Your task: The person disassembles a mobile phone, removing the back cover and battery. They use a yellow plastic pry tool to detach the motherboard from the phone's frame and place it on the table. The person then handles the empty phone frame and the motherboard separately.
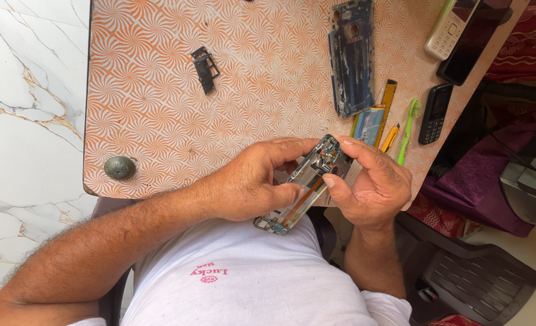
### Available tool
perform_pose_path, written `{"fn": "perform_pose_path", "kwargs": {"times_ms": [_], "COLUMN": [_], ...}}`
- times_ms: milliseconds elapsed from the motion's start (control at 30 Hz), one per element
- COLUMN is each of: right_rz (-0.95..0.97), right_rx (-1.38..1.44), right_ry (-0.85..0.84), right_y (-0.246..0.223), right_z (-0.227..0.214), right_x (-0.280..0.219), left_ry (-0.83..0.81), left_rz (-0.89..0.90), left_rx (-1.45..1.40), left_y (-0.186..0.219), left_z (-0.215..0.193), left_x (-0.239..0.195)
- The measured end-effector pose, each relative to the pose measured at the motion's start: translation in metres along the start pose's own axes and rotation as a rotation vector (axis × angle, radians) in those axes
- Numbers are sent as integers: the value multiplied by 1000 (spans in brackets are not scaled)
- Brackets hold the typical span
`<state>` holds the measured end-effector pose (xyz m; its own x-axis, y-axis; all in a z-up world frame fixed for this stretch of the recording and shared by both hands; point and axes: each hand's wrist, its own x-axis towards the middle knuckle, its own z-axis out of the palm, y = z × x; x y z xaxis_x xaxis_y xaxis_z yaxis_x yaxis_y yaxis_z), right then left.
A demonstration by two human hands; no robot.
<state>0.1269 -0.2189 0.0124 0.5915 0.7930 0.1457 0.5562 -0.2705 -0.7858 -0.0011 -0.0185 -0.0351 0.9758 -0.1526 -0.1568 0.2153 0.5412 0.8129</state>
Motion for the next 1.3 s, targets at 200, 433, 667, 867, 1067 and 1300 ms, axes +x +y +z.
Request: {"fn": "perform_pose_path", "kwargs": {"times_ms": [200, 433, 667, 867, 1067, 1300], "right_rz": [34, 63, 84, 65, 67, 80], "right_rx": [109, 282, 295, 297, 310, 311], "right_ry": [27, 72, 84, 107, 103, 100], "right_y": [8, 15, 17, 21, 23, 22], "right_z": [0, 7, 11, 13, 14, 16], "right_x": [-5, -12, -15, -16, -18, -17], "left_ry": [-29, -44, -50, -53, -36, -18], "left_rz": [23, 109, 106, 96, 127, 136], "left_rx": [-29, 54, 39, 33, 67, 46], "left_y": [-1, -3, -3, -1, -3, -4], "left_z": [-1, -2, -4, -4, -5, -4], "left_x": [-1, -2, -4, -3, -4, -4]}}
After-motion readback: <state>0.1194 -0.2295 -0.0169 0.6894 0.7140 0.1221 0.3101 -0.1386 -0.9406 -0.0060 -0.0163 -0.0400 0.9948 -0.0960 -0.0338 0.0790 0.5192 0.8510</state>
